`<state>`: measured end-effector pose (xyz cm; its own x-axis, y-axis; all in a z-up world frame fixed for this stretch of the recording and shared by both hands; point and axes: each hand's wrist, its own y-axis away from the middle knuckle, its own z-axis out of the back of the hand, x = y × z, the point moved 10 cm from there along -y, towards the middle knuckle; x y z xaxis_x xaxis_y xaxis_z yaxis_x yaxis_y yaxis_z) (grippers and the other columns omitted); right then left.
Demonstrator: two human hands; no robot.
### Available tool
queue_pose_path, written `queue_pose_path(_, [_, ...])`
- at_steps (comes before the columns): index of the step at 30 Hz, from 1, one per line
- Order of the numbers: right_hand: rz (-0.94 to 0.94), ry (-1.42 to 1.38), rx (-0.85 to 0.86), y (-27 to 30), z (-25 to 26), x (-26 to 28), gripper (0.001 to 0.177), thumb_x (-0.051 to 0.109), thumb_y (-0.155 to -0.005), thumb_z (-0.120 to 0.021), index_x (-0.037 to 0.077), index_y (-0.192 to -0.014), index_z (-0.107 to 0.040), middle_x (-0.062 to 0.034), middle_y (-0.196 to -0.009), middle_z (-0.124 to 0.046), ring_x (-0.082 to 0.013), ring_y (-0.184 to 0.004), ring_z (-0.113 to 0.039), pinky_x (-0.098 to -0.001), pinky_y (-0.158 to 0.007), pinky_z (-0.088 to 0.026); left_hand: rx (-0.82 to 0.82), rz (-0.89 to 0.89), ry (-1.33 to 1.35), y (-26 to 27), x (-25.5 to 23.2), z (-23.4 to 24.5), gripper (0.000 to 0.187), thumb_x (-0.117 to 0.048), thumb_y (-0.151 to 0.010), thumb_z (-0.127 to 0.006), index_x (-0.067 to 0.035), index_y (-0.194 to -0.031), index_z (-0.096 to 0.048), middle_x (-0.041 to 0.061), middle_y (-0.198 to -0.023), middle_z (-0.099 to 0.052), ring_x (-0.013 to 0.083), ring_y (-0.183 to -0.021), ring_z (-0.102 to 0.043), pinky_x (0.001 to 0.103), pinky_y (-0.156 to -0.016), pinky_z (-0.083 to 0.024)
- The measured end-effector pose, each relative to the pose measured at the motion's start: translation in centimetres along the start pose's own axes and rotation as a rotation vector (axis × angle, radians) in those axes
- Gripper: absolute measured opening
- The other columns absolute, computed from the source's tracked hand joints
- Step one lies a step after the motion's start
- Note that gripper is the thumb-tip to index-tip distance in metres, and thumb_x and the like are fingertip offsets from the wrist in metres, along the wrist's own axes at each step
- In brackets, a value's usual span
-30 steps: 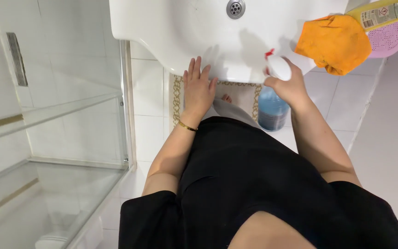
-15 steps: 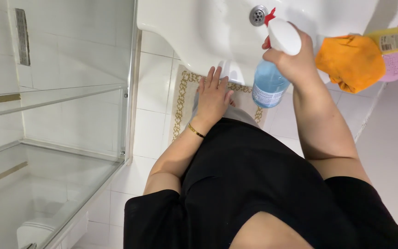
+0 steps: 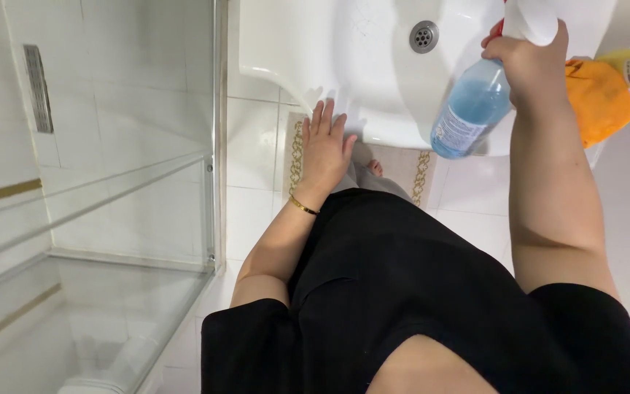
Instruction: Cleaning a bathroom sink by spraying cleaning solution, scrubbing with a cloth, and rinsing.
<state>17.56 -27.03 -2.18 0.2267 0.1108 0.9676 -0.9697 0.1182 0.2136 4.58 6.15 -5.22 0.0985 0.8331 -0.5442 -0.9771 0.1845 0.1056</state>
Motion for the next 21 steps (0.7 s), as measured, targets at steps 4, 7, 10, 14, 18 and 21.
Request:
queue_pose_path(4, [0.012, 0.125, -0.025, 2.5, 1.0, 1.6, 0.047, -0.008, -0.076, -0.074, 0.002, -0.120, -0.061, -0.0077, -0.107, -0.073, -0.0186, -0.098, -0.070, -0.0325, -0.083, -0.058, 0.038, -0.026, 0.000, -1.0, 0.6, -0.2, 0.047, -0.031, -0.099, -0.063, -0.001, -0.135, -0.061, 0.021, -0.161, -0.035, 0.0377, -0.153, -0.025, 0.061, -0.123, -0.020])
queue_pose_path(7, [-0.024, 0.289, -0.014, 4.6, 1.5, 0.6, 0.042, -0.008, -0.078, -0.073, -0.002, -0.118, -0.065, -0.0076, -0.107, -0.072, -0.0183, -0.099, -0.069, -0.0327, -0.085, -0.057, 0.068, -0.086, -0.002, -1.9, 0.0, -0.2, 0.047, -0.031, -0.098, -0.064, 0.000, -0.134, -0.061, 0.021, -0.160, -0.037, 0.0376, -0.153, -0.025, 0.061, -0.122, -0.021])
queue_pose_path(10, [-0.118, 0.287, -0.052, 7.2, 2.1, -0.4, 0.041, -0.004, -0.076, -0.074, 0.002, -0.116, -0.066, -0.0046, -0.104, -0.072, -0.0152, -0.099, -0.069, -0.0303, -0.084, -0.056, 0.075, -0.151, 0.006, -2.4, -0.8, -0.2, 0.047, -0.030, -0.098, -0.064, 0.000, -0.135, -0.061, 0.021, -0.160, -0.038, 0.0372, -0.154, -0.026, 0.060, -0.123, -0.022])
queue_pose_path(14, [-0.277, 0.285, -0.068, 11.1, 2.9, -4.3, 0.040, -0.002, -0.073, -0.074, 0.003, -0.113, -0.068, -0.0056, -0.103, -0.072, -0.0159, -0.096, -0.068, -0.0315, -0.083, -0.055, 0.119, -0.199, -0.002, -3.2, -1.8, -0.9, 0.046, -0.030, -0.099, -0.064, 0.000, -0.133, -0.062, 0.020, -0.160, -0.039, 0.0364, -0.154, -0.026, 0.061, -0.123, -0.023])
queue_pose_path(18, [-0.313, 0.282, 0.136, 14.0, 0.5, -3.7, 0.043, -0.003, -0.071, -0.074, 0.001, -0.113, -0.070, -0.0101, -0.107, -0.073, -0.0190, -0.098, -0.068, -0.0357, -0.087, -0.053, 0.173, -0.261, -0.007, -4.2, -3.1, -2.8, 0.046, -0.029, -0.098, -0.064, 0.000, -0.134, -0.062, 0.020, -0.159, -0.039, 0.0371, -0.153, -0.029, 0.061, -0.121, -0.024])
queue_pose_path(21, [-0.208, 0.121, 0.143, 15.8, 2.1, -0.5, 0.054, 0.000, -0.072, -0.075, 0.002, -0.124, -0.065, -0.0097, -0.115, -0.073, -0.0199, -0.107, -0.068, -0.0360, -0.094, -0.054, 0.206, -0.240, 0.065, -5.3, -3.0, -5.0, 0.046, -0.027, -0.097, -0.065, 0.001, -0.133, -0.061, 0.024, -0.157, -0.041, 0.0408, -0.149, -0.033, 0.058, -0.118, -0.028])
